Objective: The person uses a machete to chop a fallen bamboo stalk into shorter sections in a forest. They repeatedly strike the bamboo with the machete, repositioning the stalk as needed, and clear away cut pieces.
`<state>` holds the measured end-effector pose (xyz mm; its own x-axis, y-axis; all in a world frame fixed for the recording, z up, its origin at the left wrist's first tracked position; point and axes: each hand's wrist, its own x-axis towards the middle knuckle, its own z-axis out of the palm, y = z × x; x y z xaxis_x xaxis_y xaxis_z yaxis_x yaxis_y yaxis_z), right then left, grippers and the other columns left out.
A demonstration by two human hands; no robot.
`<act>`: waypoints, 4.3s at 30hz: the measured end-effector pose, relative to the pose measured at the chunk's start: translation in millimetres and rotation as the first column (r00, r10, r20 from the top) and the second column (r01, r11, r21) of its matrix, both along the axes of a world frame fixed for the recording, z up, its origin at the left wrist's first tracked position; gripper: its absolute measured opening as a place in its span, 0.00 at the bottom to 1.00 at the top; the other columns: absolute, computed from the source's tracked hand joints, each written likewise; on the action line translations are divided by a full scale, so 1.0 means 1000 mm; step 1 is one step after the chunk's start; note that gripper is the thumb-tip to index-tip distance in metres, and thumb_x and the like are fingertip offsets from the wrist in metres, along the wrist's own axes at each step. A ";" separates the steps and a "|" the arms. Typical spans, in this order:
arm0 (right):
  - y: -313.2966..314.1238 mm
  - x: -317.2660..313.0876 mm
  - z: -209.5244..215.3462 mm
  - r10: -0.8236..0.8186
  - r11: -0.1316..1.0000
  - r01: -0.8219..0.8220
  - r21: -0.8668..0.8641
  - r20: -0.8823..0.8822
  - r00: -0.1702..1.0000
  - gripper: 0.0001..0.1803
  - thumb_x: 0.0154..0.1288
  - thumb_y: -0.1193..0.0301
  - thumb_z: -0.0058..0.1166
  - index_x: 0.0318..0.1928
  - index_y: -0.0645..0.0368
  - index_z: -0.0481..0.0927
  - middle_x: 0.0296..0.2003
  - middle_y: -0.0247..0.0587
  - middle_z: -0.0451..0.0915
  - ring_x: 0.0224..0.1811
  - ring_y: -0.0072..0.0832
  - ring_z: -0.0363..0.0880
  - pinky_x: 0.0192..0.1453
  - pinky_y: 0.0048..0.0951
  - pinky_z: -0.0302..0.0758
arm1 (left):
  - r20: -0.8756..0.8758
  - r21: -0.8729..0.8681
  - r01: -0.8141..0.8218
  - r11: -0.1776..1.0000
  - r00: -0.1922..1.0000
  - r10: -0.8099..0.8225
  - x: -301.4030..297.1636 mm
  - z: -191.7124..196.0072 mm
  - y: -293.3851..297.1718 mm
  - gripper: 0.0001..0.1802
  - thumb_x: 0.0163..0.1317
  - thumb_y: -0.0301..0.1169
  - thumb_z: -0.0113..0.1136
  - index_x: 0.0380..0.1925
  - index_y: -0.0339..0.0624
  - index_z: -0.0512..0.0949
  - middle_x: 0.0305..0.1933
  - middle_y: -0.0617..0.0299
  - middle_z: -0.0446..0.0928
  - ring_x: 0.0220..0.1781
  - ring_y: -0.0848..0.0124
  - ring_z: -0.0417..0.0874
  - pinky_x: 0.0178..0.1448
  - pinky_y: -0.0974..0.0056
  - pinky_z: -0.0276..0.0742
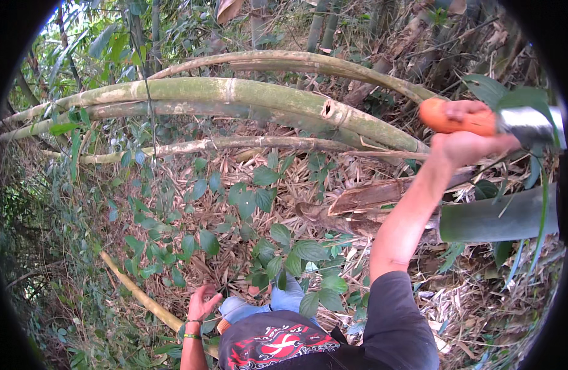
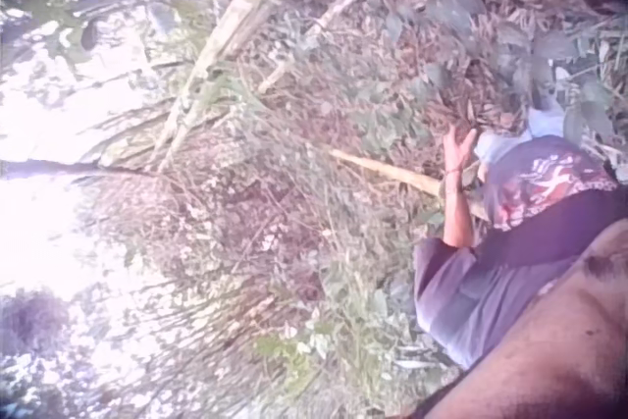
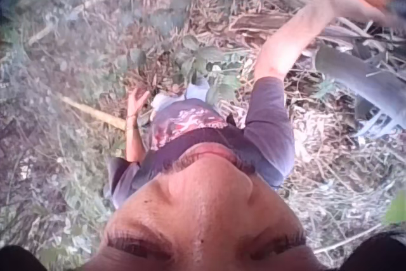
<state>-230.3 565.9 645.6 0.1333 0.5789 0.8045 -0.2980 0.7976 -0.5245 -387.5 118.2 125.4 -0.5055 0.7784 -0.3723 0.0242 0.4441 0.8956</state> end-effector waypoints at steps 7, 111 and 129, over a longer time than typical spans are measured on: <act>0.074 -0.039 -0.343 0.240 0.500 -0.030 -0.865 0.105 0.965 0.37 0.70 0.30 0.36 0.26 0.53 0.67 0.14 0.33 0.67 0.15 0.25 0.68 0.20 0.30 0.69 | -0.022 -0.043 0.027 0.999 0.999 -0.028 0.018 -0.002 0.003 0.33 0.54 0.47 0.74 0.50 0.32 0.80 0.43 0.50 0.86 0.46 0.61 0.87 0.53 0.59 0.82; 0.047 -0.046 -0.361 0.179 0.587 0.195 -0.786 0.361 0.915 0.38 0.75 0.39 0.40 0.14 0.53 0.69 0.10 0.31 0.68 0.12 0.23 0.68 0.16 0.27 0.62 | -0.040 0.003 0.025 1.000 0.999 -0.025 0.019 0.013 0.008 0.28 0.57 0.42 0.71 0.51 0.32 0.79 0.45 0.51 0.86 0.48 0.61 0.87 0.58 0.58 0.80; 0.072 -0.052 -0.396 0.181 0.497 0.036 -0.867 0.144 0.973 0.37 0.71 0.34 0.41 0.20 0.53 0.68 0.12 0.31 0.65 0.12 0.24 0.68 0.16 0.28 0.64 | 0.028 -0.036 0.045 0.998 0.999 -0.044 0.034 -0.008 0.001 0.32 0.55 0.45 0.73 0.53 0.33 0.79 0.46 0.48 0.85 0.49 0.59 0.87 0.56 0.57 0.81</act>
<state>-282.1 638.0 249.9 -0.0331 0.9946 -0.0984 -0.1413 -0.1021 -0.9847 -353.6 118.8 117.7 -0.4602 0.7854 -0.4140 0.0206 0.4757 0.8794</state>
